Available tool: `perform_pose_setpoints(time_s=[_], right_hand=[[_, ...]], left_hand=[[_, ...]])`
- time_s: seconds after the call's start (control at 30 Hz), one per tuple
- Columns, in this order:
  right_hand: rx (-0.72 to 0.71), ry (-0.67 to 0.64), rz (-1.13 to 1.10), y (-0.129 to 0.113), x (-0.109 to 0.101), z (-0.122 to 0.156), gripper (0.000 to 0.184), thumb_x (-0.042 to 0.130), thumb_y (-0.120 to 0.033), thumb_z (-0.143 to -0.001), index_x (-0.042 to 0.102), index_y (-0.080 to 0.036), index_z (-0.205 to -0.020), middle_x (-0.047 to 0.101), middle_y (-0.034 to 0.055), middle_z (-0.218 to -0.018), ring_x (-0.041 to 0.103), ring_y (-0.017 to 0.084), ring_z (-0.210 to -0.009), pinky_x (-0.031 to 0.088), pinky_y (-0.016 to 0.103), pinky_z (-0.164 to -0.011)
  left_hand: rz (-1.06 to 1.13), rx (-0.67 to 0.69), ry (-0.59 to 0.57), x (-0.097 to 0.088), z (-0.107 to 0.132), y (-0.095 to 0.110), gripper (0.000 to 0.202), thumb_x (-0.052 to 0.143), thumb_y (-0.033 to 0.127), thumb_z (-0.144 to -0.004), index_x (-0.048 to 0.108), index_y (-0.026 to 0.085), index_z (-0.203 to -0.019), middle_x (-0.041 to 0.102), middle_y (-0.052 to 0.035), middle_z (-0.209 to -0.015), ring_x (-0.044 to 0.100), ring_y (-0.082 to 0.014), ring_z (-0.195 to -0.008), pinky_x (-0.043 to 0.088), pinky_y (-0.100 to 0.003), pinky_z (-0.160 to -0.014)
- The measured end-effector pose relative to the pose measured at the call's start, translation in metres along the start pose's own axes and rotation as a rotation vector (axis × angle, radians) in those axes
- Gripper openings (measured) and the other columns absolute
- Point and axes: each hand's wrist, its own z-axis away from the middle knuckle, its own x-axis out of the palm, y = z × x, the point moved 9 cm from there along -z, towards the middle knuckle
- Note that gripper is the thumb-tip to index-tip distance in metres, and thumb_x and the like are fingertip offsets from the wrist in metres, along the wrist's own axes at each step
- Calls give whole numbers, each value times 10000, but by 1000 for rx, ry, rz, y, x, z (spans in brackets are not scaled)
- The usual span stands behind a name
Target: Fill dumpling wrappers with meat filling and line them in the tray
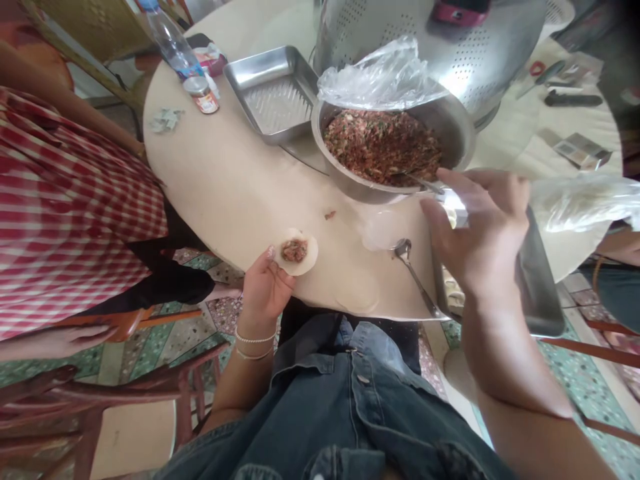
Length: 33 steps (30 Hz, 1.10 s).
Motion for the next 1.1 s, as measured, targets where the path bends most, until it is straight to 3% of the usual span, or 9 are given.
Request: perform_pose_setpoints(time_s=[0.1, 0.2, 0.3, 0.37, 0.5, 0.73, 0.9, 1.03, 1.1], right_hand=[[-58, 4, -190, -49, 9, 14, 257, 663, -232, -836, 665, -191, -1090, 671, 94, -972, 619, 205, -917, 529, 352, -802], [-80, -363, -341, -94, 75, 30, 249, 567, -222, -893, 628, -148, -1123, 666, 111, -1082, 621, 201, -1011, 551, 336, -862], [68, -626, -201, -99, 142, 35, 290, 489, -185, -913, 599, -158, -1180, 568, 146, -1297, 527, 254, -1203, 522, 377, -915], [138, -676, -134, -94, 168, 30, 320, 464, -140, -900, 582, -148, -1198, 514, 164, -1355, 490, 289, -1231, 496, 412, -931], [234, -704, -56, -81, 189, 22, 332, 397, -76, -885, 586, -114, -1155, 548, 195, -1268, 525, 317, -1135, 466, 464, -905], [248, -747, -54, -70, 203, 25, 356, 348, -16, -884, 620, -129, -1084, 626, 156, -1118, 580, 246, -1038, 487, 362, -828], [177, -683, -126, -90, 174, 19, 351, 375, -47, -903, 636, -148, -1113, 653, 124, -1088, 609, 226, -1020, 506, 337, -845], [67, -479, -225, -100, 89, -12, 309, 392, -185, -969, 611, -219, -1185, 648, 67, -1156, 594, 181, -1074, 491, 317, -933], [30, -216, -242, -83, 38, -40, 306, 379, -230, -983, 646, -210, -1133, 670, 61, -1106, 596, 182, -1077, 475, 326, -953]], left_hand=[[9, 16, 4, 1, 1, 3, 432, 292, 151, -982, 559, 113, -1320, 777, -96, -952, 723, -178, -984, 520, -332, -1009], [16, 79, -25, 3, 4, 10, 422, 300, 154, -977, 596, 134, -1276, 776, -87, -969, 711, -174, -1023, 512, -326, -1020], [6, 160, -41, 1, 9, 18, 409, 322, 172, -971, 612, 160, -1259, 764, -82, -1045, 666, -184, -1128, 493, -342, -1046], [-7, 198, -34, -4, 13, 23, 407, 334, 184, -967, 609, 169, -1266, 746, -85, -1109, 628, -194, -1192, 484, -356, -1058], [-29, 206, -11, -16, 15, 25, 411, 341, 196, -961, 597, 177, -1282, 722, -91, -1172, 606, -201, -1224, 481, -370, -1062], [32, 171, 11, -19, 16, 23, 404, 327, 188, -969, 634, 197, -1232, 752, -66, -1096, 600, -198, -1231, 440, -401, -1102], [0, 166, -7, -16, 19, 22, 403, 329, 190, -967, 646, 193, -1216, 737, -79, -1136, 570, -206, -1268, 435, -405, -1107], [-34, 122, -29, -10, 26, 15, 394, 336, 194, -967, 656, 186, -1197, 757, -81, -1071, 594, -213, -1239, 464, -396, -1082], [-60, 53, -76, 0, 30, 5, 388, 341, 190, -965, 667, 169, -1173, 768, -85, -1023, 603, -220, -1227, 467, -399, -1080]])
